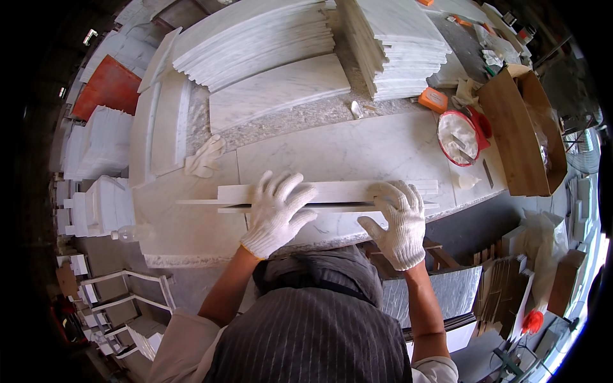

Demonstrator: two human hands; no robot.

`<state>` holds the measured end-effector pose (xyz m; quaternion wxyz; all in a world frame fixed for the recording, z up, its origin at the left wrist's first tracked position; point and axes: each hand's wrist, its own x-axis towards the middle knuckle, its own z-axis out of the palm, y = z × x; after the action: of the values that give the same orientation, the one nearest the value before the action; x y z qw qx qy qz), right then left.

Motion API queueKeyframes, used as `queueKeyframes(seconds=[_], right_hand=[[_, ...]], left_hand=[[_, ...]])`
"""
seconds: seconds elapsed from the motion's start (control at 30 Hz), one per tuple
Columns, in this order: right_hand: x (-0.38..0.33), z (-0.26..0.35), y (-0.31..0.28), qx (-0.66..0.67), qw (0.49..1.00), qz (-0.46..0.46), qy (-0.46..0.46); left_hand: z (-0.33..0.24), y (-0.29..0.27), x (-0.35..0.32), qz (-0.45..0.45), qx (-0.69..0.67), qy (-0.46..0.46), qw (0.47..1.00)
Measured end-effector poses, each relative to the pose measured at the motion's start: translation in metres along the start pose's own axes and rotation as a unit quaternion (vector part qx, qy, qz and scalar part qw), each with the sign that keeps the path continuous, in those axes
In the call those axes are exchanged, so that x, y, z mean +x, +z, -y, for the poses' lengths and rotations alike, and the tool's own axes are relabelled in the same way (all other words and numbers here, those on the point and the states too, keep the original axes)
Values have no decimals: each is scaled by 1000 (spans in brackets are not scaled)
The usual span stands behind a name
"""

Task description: The person uses a handheld scraper to remove small imperfections from the edges of white marble tiles on a workbench. They then pick up a finished tile, walk to a nearby stack, and place it on top.

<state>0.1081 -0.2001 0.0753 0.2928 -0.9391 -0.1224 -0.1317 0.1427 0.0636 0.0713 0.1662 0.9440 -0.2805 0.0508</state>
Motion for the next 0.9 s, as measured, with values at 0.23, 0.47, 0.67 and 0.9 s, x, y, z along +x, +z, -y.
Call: queueKeyframes(seconds=[0.23,0.47,0.67,0.9], right_hand=[[13,-27,-28,-142,987,71,-19],[24,-45,9,-132,985,85,-72],[25,-42,9,-119,987,88,-68],[30,-39,11,-100,987,90,-83]], left_hand=[[9,6,-1,-20,-2,0,1000],[18,-1,-6,-26,24,9,999],[88,-55,-65,-42,148,-111,982],[143,-78,-76,268,189,-172,929]])
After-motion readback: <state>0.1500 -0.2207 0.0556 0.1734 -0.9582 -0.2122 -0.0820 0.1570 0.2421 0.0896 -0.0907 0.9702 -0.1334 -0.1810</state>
